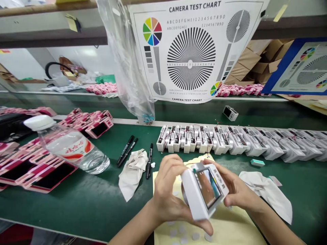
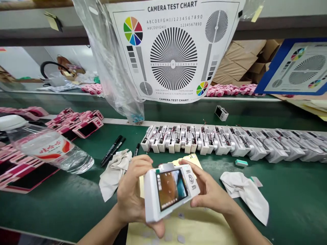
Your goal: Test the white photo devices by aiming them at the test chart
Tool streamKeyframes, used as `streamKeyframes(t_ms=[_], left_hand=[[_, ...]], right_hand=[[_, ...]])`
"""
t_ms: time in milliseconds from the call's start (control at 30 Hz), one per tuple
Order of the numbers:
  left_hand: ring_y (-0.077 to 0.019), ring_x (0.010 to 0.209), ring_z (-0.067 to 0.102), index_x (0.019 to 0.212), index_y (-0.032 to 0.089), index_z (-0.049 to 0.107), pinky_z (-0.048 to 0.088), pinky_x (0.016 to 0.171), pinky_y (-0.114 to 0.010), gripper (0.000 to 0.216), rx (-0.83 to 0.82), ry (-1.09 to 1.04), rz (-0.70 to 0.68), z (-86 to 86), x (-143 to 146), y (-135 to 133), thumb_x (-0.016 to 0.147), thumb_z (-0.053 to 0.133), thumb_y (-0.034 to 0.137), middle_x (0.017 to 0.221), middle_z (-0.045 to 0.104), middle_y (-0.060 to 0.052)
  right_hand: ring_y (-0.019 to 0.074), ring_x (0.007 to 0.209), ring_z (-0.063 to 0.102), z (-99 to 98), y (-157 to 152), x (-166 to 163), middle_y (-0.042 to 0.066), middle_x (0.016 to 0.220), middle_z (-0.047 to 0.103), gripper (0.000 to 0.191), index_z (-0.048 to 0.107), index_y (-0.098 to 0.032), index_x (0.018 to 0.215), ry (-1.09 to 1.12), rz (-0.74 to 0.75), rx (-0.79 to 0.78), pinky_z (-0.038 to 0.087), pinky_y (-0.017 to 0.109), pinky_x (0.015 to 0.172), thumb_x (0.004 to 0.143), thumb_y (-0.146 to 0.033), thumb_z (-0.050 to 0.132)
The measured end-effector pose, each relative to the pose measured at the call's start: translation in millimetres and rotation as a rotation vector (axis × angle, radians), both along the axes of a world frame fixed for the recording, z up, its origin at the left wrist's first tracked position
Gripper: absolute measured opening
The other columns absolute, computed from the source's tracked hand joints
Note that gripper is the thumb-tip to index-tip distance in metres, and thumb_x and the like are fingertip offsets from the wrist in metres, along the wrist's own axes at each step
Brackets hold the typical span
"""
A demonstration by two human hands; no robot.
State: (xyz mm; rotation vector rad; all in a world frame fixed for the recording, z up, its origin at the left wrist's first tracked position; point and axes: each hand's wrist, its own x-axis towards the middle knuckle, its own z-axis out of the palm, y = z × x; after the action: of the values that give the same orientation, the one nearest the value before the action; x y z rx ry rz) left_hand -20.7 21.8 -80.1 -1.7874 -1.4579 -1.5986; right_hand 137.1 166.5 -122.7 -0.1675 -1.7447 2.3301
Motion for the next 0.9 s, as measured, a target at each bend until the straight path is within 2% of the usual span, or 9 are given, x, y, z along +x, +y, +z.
streamKeyframes(t_ms=[67, 200, 367, 500, 600, 667, 767, 833, 900], left_hand=[[-0.0173, 0.068, 0.047, 0.079, 0.018, 0.05, 0.042, 0.066, -0.035, 0.068, -0.03, -0.14, 0.035, -2.5, -1.4, 2.2, 0.046, 0.066, 0.075, 0.069, 0.047, 0.0], [-0.0169, 0.067, 0.044, 0.067, 0.018, 0.047, 0.038, 0.059, -0.03, 0.069, -0.124, -0.413, -0.002, -6.8, -1.6, 6.4, 0.04, 0.061, 0.081, 0.068, 0.042, 0.0], [-0.0141, 0.063, 0.043, 0.066, 0.018, 0.047, 0.036, 0.051, -0.024, 0.073, -0.214, -0.677, -0.127, -4.9, 4.9, 11.1, 0.032, 0.063, 0.081, 0.068, 0.042, 0.001], [-0.0121, 0.058, 0.045, 0.071, 0.017, 0.05, 0.04, 0.05, -0.023, 0.074, -0.275, -0.761, -0.214, -4.1, 10.8, 13.0, 0.034, 0.064, 0.08, 0.071, 0.045, 0.001], [-0.0156, 0.064, 0.054, 0.087, 0.019, 0.053, 0.046, 0.054, -0.025, 0.067, -0.325, -0.721, -0.318, -6.0, 9.8, 11.8, 0.049, 0.067, 0.072, 0.076, 0.051, -0.001], [-0.0182, 0.071, 0.058, 0.099, 0.02, 0.051, 0.049, 0.059, -0.027, 0.061, -0.377, -0.64, -0.35, -7.8, 5.9, 10.3, 0.06, 0.067, 0.064, 0.083, 0.054, -0.003], [-0.022, 0.086, 0.057, 0.108, 0.019, 0.049, 0.05, 0.072, -0.032, 0.056, -0.375, -0.372, -0.242, -11.1, -1.2, 8.9, 0.065, 0.069, 0.048, 0.097, 0.053, -0.008], [-0.0232, 0.093, 0.054, 0.113, 0.018, 0.047, 0.048, 0.079, -0.035, 0.055, -0.3, -0.158, -0.157, -13.6, -4.2, 9.5, 0.065, 0.07, 0.033, 0.101, 0.052, -0.009], [-0.0231, 0.094, 0.053, 0.118, 0.016, 0.045, 0.047, 0.082, -0.037, 0.057, -0.193, 0.044, -0.098, -16.2, -5.2, 11.3, 0.066, 0.067, 0.02, 0.101, 0.054, -0.01]], right_hand=[[0.0258, 0.124, 0.044, 5.6, 0.2, 4.8, 0.007, 0.137, 0.045, 0.082, 0.047, -0.029, 0.129, 0.005, -0.087, 0.042, 0.039, 0.033, 0.099, 0.055, -0.044, 0.081], [0.0235, 0.114, 0.055, 15.4, -6.0, 13.6, 0.006, 0.125, 0.058, 0.072, 0.055, -0.029, 0.12, 0.006, -0.291, 0.049, 0.047, 0.025, 0.088, 0.055, -0.047, 0.08], [0.0315, 0.103, 0.06, 22.0, -14.9, 18.1, 0.011, 0.11, 0.066, 0.085, 0.059, -0.022, 0.112, 0.0, -0.445, 0.078, 0.056, 0.027, 0.063, 0.04, -0.063, 0.077], [0.0341, 0.097, 0.062, 24.5, -16.2, 20.1, 0.013, 0.112, 0.063, 0.089, 0.06, -0.02, 0.108, -0.003, -0.534, 0.097, 0.056, 0.028, 0.056, 0.035, -0.07, 0.073], [0.0326, 0.093, 0.064, 28.2, -16.4, 22.7, 0.012, 0.11, 0.063, 0.084, 0.059, -0.023, 0.108, 0.034, -0.516, 0.092, 0.056, 0.03, 0.056, 0.039, -0.068, 0.073], [0.0285, 0.086, 0.065, 31.6, -16.4, 25.1, 0.01, 0.109, 0.062, 0.079, 0.053, -0.027, 0.115, 0.07, -0.467, 0.099, 0.057, 0.03, 0.056, 0.047, -0.061, 0.076], [0.022, 0.078, 0.065, 34.9, -16.0, 28.5, 0.009, 0.114, 0.058, 0.078, 0.036, -0.034, 0.128, 0.075, -0.346, 0.156, 0.056, 0.028, 0.055, 0.062, -0.047, 0.076], [0.0229, 0.088, 0.061, 33.7, -15.2, 29.1, 0.01, 0.122, 0.05, 0.073, 0.032, -0.035, 0.13, 0.095, -0.345, 0.283, 0.056, 0.03, 0.062, 0.069, -0.048, 0.07], [0.0264, 0.103, 0.053, 30.0, -14.0, 27.7, 0.009, 0.124, 0.045, 0.062, 0.034, -0.033, 0.128, 0.181, -0.435, 0.513, 0.053, 0.036, 0.077, 0.075, -0.051, 0.061]])
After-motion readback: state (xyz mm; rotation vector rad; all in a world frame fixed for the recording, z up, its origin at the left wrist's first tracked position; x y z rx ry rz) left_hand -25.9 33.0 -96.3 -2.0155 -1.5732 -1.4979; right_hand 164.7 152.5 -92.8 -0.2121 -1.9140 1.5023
